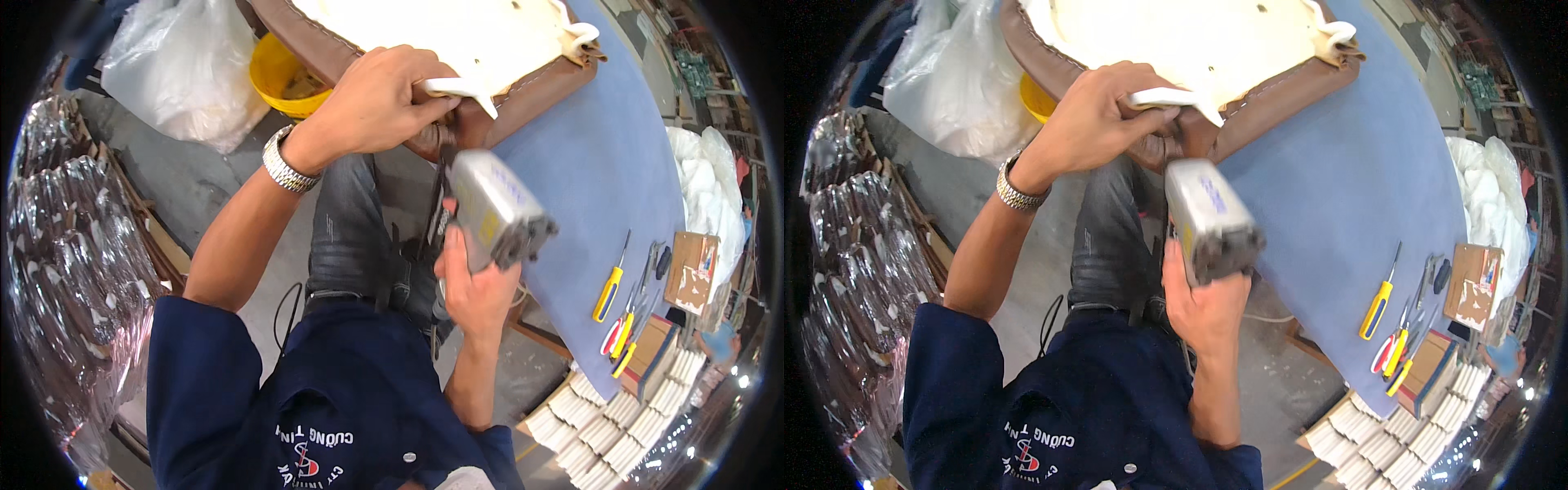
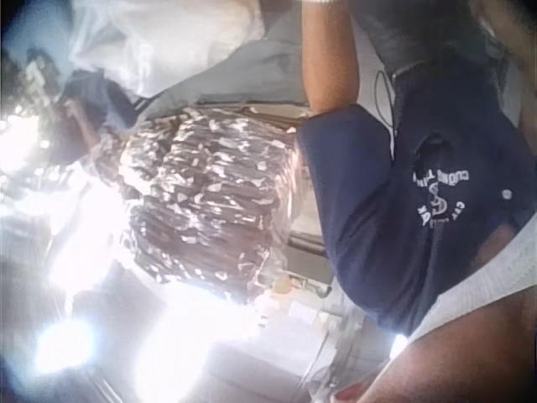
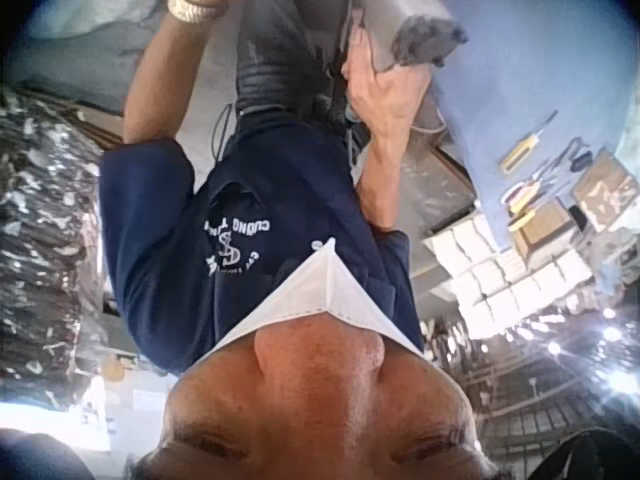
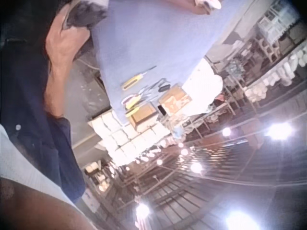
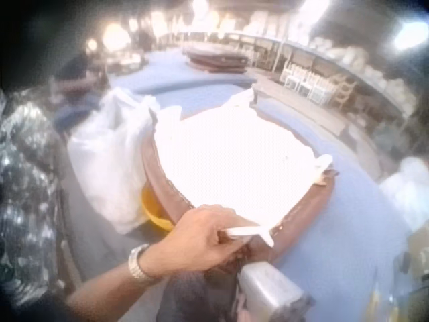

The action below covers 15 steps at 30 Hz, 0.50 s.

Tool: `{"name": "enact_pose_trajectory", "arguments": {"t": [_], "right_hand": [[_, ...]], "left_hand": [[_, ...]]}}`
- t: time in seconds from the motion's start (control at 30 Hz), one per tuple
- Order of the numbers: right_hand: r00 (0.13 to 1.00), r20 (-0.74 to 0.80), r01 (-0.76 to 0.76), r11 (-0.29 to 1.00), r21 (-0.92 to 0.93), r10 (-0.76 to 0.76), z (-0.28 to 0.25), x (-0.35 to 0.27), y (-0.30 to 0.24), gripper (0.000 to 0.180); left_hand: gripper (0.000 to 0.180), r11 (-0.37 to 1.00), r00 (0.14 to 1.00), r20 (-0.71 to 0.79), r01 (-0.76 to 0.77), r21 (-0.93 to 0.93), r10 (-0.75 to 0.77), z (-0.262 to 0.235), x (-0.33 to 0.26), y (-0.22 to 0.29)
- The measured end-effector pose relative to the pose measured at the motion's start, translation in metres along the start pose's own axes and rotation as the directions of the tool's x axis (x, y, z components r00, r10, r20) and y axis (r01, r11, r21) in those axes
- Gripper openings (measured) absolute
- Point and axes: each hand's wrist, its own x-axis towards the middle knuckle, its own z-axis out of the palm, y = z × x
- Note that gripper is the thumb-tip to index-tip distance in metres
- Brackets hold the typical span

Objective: The person staples white padding onto the underside of a brown chair seat using a pneumatic staple gun, then uses a yellow-handled screwdriver to tuck and smooth the edges. The person flips the seat to inspect the finished side and places it on a stack of completed seats.

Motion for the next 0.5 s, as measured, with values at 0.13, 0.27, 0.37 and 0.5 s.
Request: {"name": "enact_pose_trajectory", "arguments": {"t": [0.13,0.27,0.37,0.5], "right_hand": [[1.0,-0.002,-0.023,0.997,0.079,0.023,-0.02,-0.055,0.045,0.042],[0.985,0.06,-0.161,0.987,0.011,0.16,-0.018,-0.068,0.08,0.032],[0.989,0.017,-0.15,0.989,0.011,0.15,-0.012,-0.071,0.077,0.024],[0.999,0.044,-0.016,1.0,0.022,0.015,-0.017,-0.072,0.072,0.02]], "left_hand": [[0.027,0.91,0.945,0.06,-0.326,0.255,0.322,-0.018,0.012,0.019],[0.037,0.782,0.905,0.399,-0.356,0.511,0.151,-0.016,0.031,0.073],[0.044,0.688,0.91,0.41,-0.256,0.679,-0.067,-0.001,0.038,0.077],[0.047,0.867,0.983,0.184,-0.084,0.491,-0.009,-0.017,0.01,0.042]]}}
